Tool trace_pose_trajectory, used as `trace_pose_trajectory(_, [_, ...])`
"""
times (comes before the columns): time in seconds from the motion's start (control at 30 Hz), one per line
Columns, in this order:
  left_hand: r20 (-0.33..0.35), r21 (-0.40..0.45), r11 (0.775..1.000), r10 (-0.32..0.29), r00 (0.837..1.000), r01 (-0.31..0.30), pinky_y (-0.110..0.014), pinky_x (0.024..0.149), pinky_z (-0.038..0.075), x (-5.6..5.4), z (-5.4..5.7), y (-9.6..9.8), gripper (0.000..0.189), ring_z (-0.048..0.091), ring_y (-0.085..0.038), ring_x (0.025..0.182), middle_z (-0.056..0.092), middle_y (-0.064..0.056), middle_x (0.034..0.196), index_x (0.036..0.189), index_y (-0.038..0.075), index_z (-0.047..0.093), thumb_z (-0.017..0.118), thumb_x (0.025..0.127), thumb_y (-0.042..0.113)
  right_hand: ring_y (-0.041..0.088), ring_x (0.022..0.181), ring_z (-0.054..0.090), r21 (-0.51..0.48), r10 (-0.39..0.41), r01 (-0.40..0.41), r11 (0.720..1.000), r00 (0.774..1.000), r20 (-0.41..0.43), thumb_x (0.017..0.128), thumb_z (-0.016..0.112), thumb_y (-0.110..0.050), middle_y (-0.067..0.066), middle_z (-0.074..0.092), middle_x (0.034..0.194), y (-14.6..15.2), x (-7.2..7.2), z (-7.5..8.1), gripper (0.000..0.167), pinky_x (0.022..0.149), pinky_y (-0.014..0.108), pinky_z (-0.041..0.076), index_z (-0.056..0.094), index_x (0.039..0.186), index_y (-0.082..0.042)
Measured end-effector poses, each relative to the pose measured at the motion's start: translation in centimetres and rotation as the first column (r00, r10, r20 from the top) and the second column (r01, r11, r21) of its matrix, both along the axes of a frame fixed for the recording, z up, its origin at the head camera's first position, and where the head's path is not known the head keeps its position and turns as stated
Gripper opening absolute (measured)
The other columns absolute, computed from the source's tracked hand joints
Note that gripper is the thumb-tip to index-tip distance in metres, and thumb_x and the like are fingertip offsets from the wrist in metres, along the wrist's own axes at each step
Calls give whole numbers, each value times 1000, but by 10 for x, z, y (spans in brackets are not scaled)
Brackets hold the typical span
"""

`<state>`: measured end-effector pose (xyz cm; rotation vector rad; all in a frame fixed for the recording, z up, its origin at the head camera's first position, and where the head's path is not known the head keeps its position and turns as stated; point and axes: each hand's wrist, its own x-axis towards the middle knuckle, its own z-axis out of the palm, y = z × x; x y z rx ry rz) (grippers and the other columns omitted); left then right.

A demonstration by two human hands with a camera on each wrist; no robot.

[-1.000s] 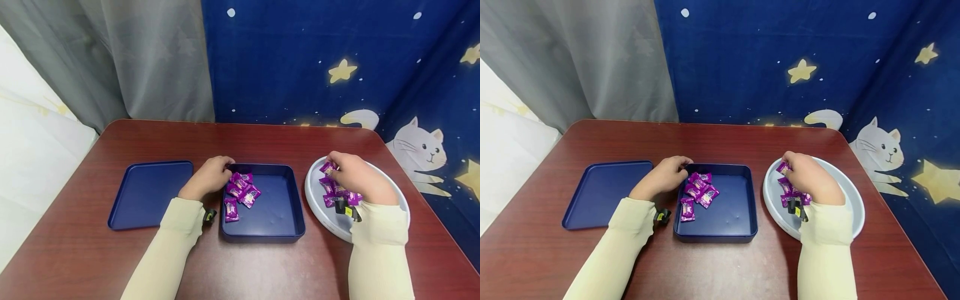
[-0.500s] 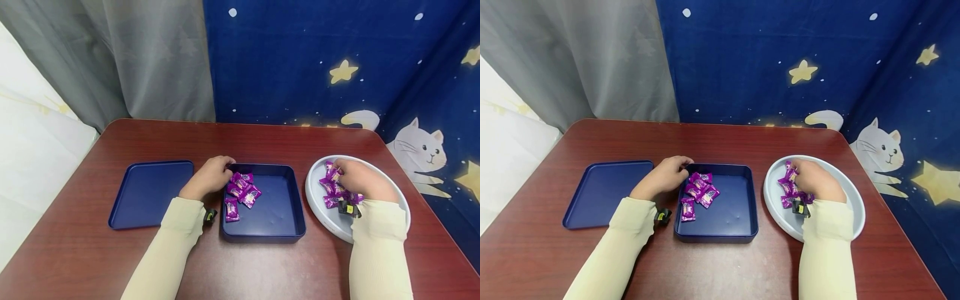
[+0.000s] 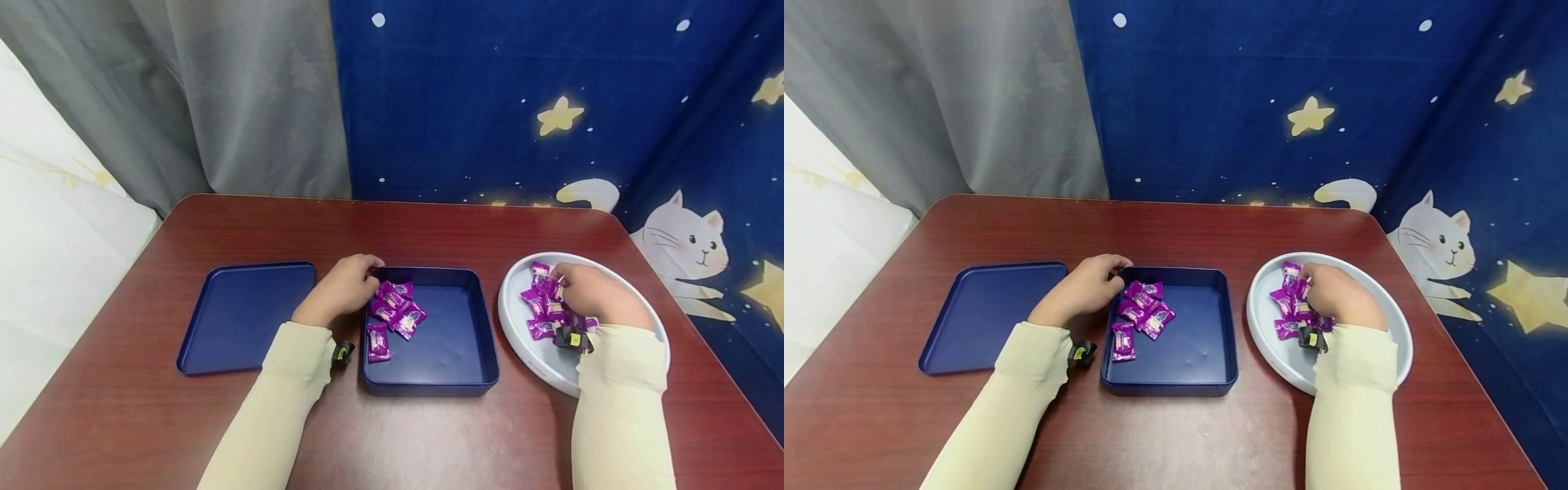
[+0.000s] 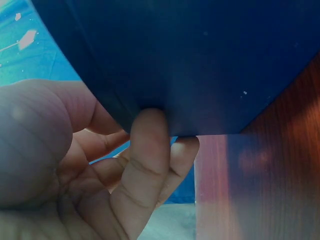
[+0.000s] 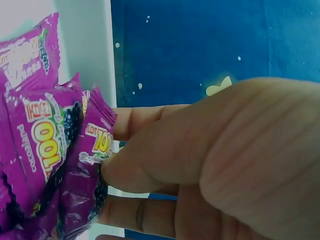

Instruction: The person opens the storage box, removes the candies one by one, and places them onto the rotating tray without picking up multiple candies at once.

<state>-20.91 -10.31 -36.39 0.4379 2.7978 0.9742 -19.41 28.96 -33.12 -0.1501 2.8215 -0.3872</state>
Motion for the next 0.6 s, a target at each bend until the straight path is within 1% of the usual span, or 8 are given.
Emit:
trace_pose_trajectory(0.13, [7, 4, 1000, 9, 1000, -9, -45, 101, 46, 1, 1, 0, 34, 56, -28, 106, 60, -17, 126, 129, 1, 61, 56, 97, 7, 35, 87, 58, -2, 4, -4, 1000, 1000, 0, 87, 55, 2, 23, 64, 103, 0, 0, -1, 34, 81, 57, 48, 62, 121, 3])
trace_pose_trajectory(0.23, [10, 6, 1000, 12, 1000, -12, -46, 101, 46, 1, 1, 0, 34, 56, -28, 105, 61, -16, 126, 129, 1, 61, 57, 97, 8, 37, 89, 59, -5, 10, -10, 1000, 1000, -4, 86, 53, 4, 25, 64, 105, 1, -1, -1, 36, 85, 60, 48, 61, 122, 4])
trace_pose_trajectory(0.33, [9, 7, 1000, 14, 1000, -14, -46, 101, 46, 1, 1, 1, 34, 56, -28, 105, 60, -17, 126, 130, 1, 61, 56, 97, 8, 38, 92, 60, -6, 10, -10, 1000, 1000, 1, 87, 55, 1, 28, 63, 109, 2, -1, 1, 38, 89, 63, 46, 59, 124, 6])
trace_pose_trajectory(0.5, [12, 1, 1000, 14, 1000, -14, -46, 101, 46, 1, 2, 1, 34, 56, -28, 105, 61, -16, 126, 130, 1, 61, 56, 97, 8, 36, 92, 62, -6, -33, 33, 999, 999, 29, 90, 61, -9, 31, 59, 118, 0, 3, 6, 44, 84, 63, 48, 55, 132, 4])
trace_pose_trajectory(0.6, [18, 0, 1000, 16, 1000, -16, -45, 101, 46, 1, 2, 1, 34, 56, -28, 104, 61, -16, 125, 130, 2, 61, 57, 97, 8, 39, 95, 61, -8, -48, 48, 999, 998, 28, 91, 63, -14, 32, 57, 122, -2, 5, 10, 48, 83, 65, 48, 53, 135, 3])
